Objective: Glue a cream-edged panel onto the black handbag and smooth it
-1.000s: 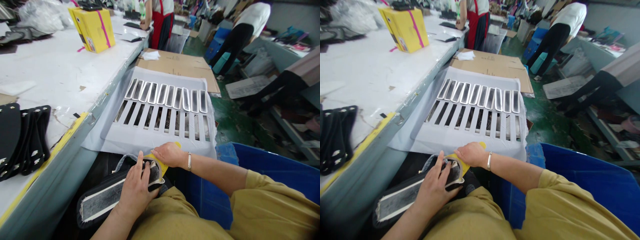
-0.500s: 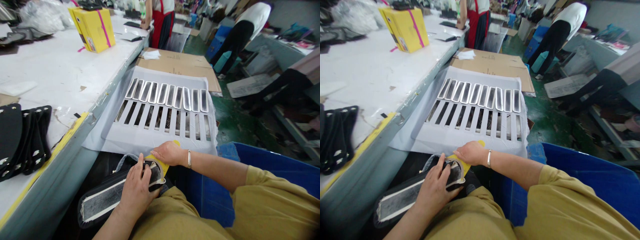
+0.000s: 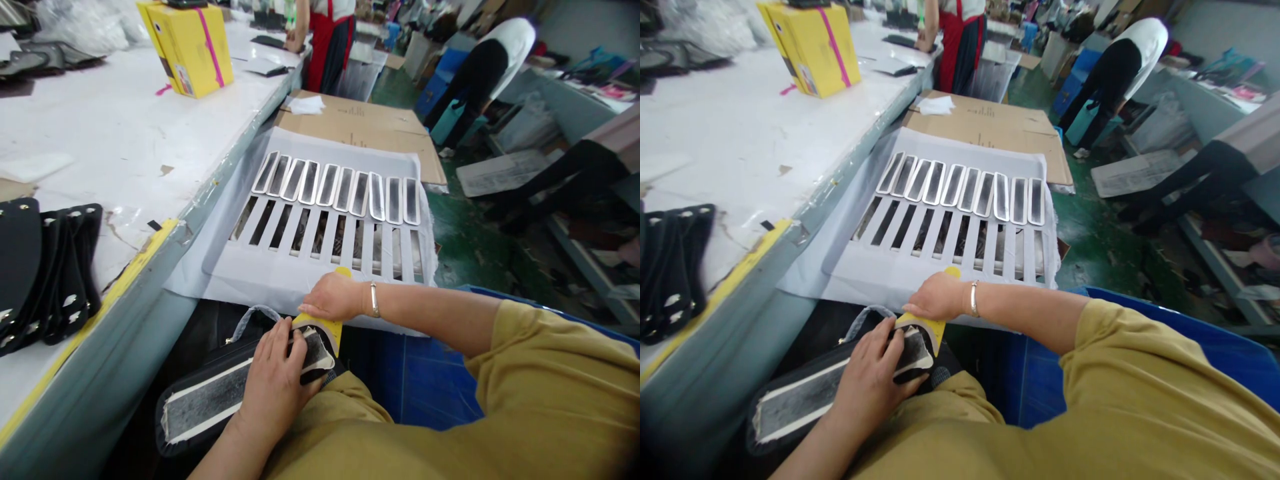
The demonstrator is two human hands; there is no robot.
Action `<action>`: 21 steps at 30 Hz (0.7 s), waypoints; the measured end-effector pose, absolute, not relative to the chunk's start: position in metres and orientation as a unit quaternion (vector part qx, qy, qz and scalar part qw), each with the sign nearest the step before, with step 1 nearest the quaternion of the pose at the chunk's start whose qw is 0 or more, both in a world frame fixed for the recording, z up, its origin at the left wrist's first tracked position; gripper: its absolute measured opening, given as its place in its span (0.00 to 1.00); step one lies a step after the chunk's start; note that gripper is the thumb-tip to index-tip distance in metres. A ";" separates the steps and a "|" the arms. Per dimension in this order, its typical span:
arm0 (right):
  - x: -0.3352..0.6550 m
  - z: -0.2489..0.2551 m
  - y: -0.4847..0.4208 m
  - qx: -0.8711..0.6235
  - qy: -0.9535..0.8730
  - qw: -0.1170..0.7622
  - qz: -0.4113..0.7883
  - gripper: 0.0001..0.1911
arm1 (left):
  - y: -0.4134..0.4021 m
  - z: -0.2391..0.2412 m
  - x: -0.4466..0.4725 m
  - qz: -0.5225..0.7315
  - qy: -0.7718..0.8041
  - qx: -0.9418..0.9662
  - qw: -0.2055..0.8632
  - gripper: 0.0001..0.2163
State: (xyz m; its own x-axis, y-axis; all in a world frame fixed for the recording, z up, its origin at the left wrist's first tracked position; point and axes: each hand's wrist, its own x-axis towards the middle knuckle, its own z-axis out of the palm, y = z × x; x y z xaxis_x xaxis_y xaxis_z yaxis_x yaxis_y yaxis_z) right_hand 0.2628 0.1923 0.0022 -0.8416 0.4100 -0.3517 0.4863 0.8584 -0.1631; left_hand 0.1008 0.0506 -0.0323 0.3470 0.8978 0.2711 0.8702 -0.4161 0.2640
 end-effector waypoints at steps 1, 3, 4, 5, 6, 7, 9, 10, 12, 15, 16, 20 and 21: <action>0.263 0.002 0.194 0.224 0.955 0.149 -0.121 0.28 | 0.050 -0.032 0.100 0.190 0.537 0.821 0.036 0.24; 0.263 0.000 0.197 0.204 0.962 0.139 -0.117 0.27 | 0.049 -0.033 0.100 0.192 0.532 0.824 0.034 0.23; 0.263 -0.001 0.199 0.195 0.964 0.136 -0.116 0.27 | 0.049 -0.033 0.099 0.193 0.529 0.826 0.032 0.22; 0.263 -0.002 0.200 0.189 0.966 0.135 -0.114 0.27 | 0.049 -0.033 0.099 0.194 0.525 0.828 0.029 0.22; 0.264 -0.002 0.200 0.183 0.967 0.135 -0.112 0.27 | 0.049 -0.034 0.099 0.195 0.521 0.831 0.024 0.22; 0.264 -0.003 0.201 0.179 0.968 0.135 -0.111 0.27 | 0.048 -0.034 0.099 0.195 0.518 0.833 0.020 0.22; 0.266 -0.004 0.200 0.178 0.969 0.132 -0.109 0.27 | 0.048 -0.035 0.099 0.195 0.515 0.834 0.016 0.22; 0.267 -0.004 0.199 0.180 0.969 0.129 -0.109 0.28 | 0.048 -0.035 0.099 0.195 0.513 0.836 0.018 0.22; 0.269 -0.006 0.197 0.191 0.968 0.122 -0.112 0.28 | 0.048 -0.035 0.099 0.193 0.509 0.839 0.026 0.22; 0.274 -0.009 0.190 0.224 0.960 0.115 -0.122 0.29 | 0.048 -0.035 0.100 0.194 0.506 0.840 0.031 0.21; 0.275 -0.010 0.188 0.238 0.956 0.113 -0.127 0.29 | 0.049 -0.035 0.100 0.195 0.507 0.839 0.031 0.21; 0.281 -0.011 0.178 0.282 0.941 0.110 -0.152 0.29 | 0.049 -0.033 0.102 0.187 0.500 0.845 0.031 0.19; 0.282 -0.010 0.176 0.288 0.938 0.112 -0.160 0.28 | 0.049 -0.033 0.102 0.183 0.497 0.848 0.028 0.18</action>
State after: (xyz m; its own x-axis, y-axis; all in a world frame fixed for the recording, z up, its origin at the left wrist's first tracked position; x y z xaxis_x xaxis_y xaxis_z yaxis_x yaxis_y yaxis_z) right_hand 0.2821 0.1759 -0.0098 -0.8091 0.5045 -0.3015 0.5759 0.7830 -0.2352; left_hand 0.1020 0.0493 -0.0332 0.4389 0.8527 0.2834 0.8324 -0.5046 0.2292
